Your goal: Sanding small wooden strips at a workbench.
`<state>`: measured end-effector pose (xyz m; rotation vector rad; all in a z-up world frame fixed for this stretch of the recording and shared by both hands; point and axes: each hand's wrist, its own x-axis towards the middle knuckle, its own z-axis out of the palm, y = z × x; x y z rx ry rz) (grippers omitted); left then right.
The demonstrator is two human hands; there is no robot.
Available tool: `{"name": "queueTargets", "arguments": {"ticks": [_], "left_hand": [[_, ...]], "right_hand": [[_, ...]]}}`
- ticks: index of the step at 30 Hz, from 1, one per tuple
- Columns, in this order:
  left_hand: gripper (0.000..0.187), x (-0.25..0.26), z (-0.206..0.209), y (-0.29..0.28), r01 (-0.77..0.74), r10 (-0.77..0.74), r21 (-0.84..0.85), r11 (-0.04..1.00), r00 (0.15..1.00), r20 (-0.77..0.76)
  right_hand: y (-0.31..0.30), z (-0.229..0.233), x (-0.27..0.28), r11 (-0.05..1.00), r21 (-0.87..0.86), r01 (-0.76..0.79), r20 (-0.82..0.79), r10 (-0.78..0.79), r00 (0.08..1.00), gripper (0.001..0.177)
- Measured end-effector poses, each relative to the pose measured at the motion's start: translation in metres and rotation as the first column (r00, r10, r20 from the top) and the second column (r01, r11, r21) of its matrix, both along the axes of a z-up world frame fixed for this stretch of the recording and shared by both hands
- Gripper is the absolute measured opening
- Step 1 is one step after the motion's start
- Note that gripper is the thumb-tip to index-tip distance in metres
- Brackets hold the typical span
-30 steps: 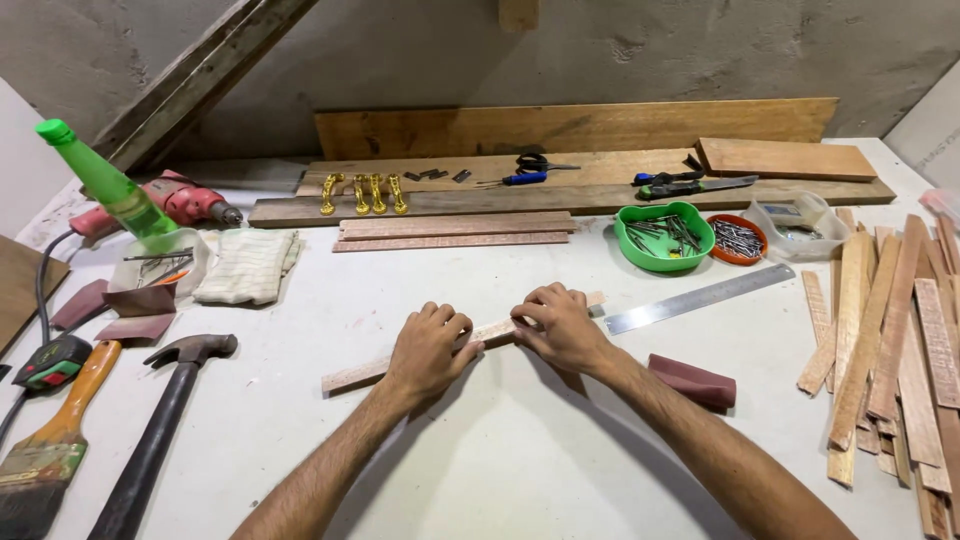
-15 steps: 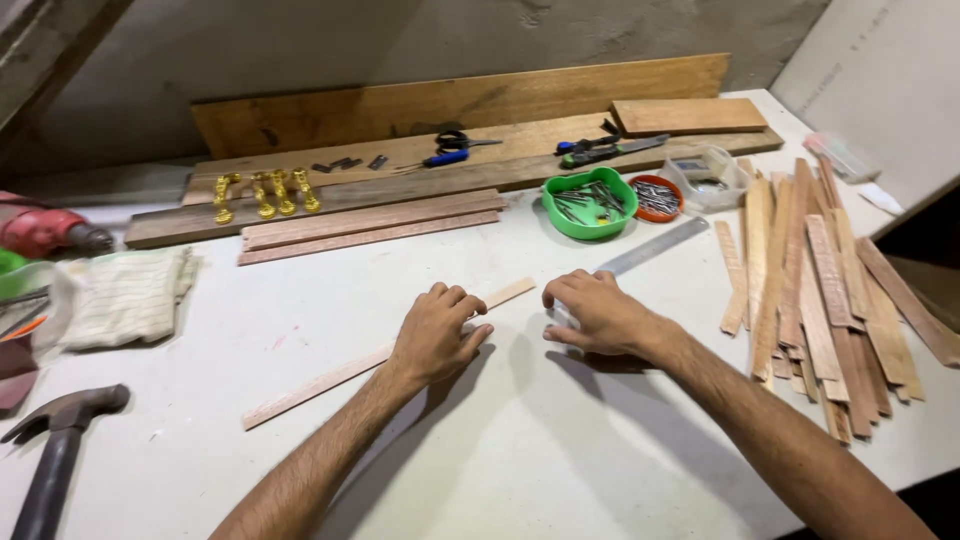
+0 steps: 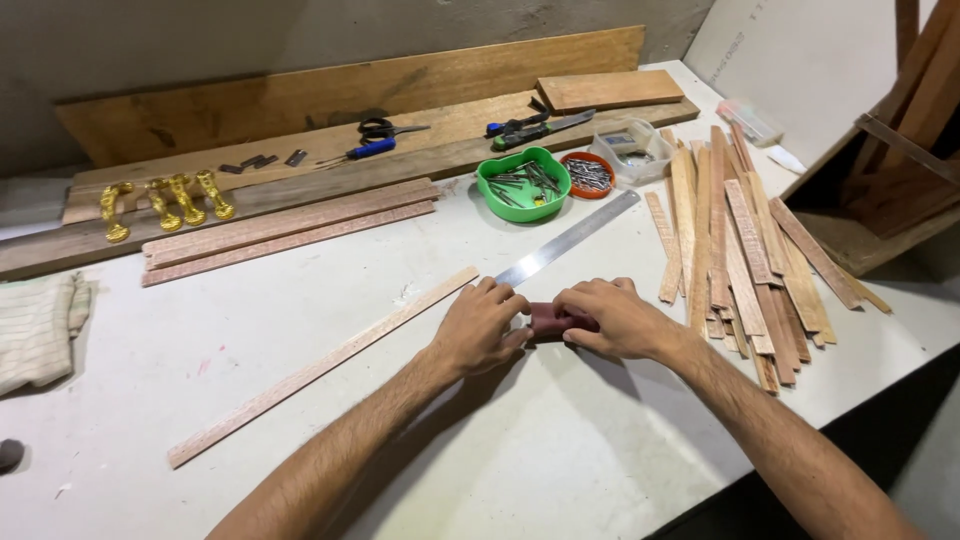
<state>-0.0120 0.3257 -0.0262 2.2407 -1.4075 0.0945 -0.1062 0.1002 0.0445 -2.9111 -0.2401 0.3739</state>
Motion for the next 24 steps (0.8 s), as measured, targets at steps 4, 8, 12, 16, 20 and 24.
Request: {"name": "queueTargets", "arguments": {"ticks": [4,8,12,16,20,24], "left_hand": [[0.029,0.007,0.011,0.043,-0.061,0.063,-0.070,0.996,0.998,0.020],[0.023,0.016,0.011,0.108,-0.208,0.211,-0.086,0.974,0.977,0.026],[0.020,0.019,0.000,0.175,-0.351,0.351,-0.018,0.936,0.936,-0.003],[0.016,0.007,0.012,0.220,-0.392,0.392,-0.006,0.920,0.920,0.002],[0.013,0.000,0.009,0.239,-0.422,0.432,0.129,0.897,0.900,-0.057],[0.014,-0.004,-0.001,0.244,-0.436,0.441,0.072,0.897,0.892,-0.095]], "right_hand": [[0.017,-0.009,0.022,0.981,0.133,-0.143,0.156,0.122,0.980,0.043],[0.048,-0.020,0.055,0.972,0.070,-0.223,0.236,0.201,0.951,0.044],[0.080,-0.036,0.083,0.962,0.037,-0.270,0.218,0.256,0.942,0.046],[0.107,-0.050,0.100,0.941,0.033,-0.338,0.241,0.321,0.916,0.044],[0.135,-0.049,0.107,0.925,0.019,-0.379,0.204,0.367,0.907,0.041],[0.165,-0.052,0.112,0.906,-0.027,-0.423,0.173,0.421,0.891,0.037]]}}
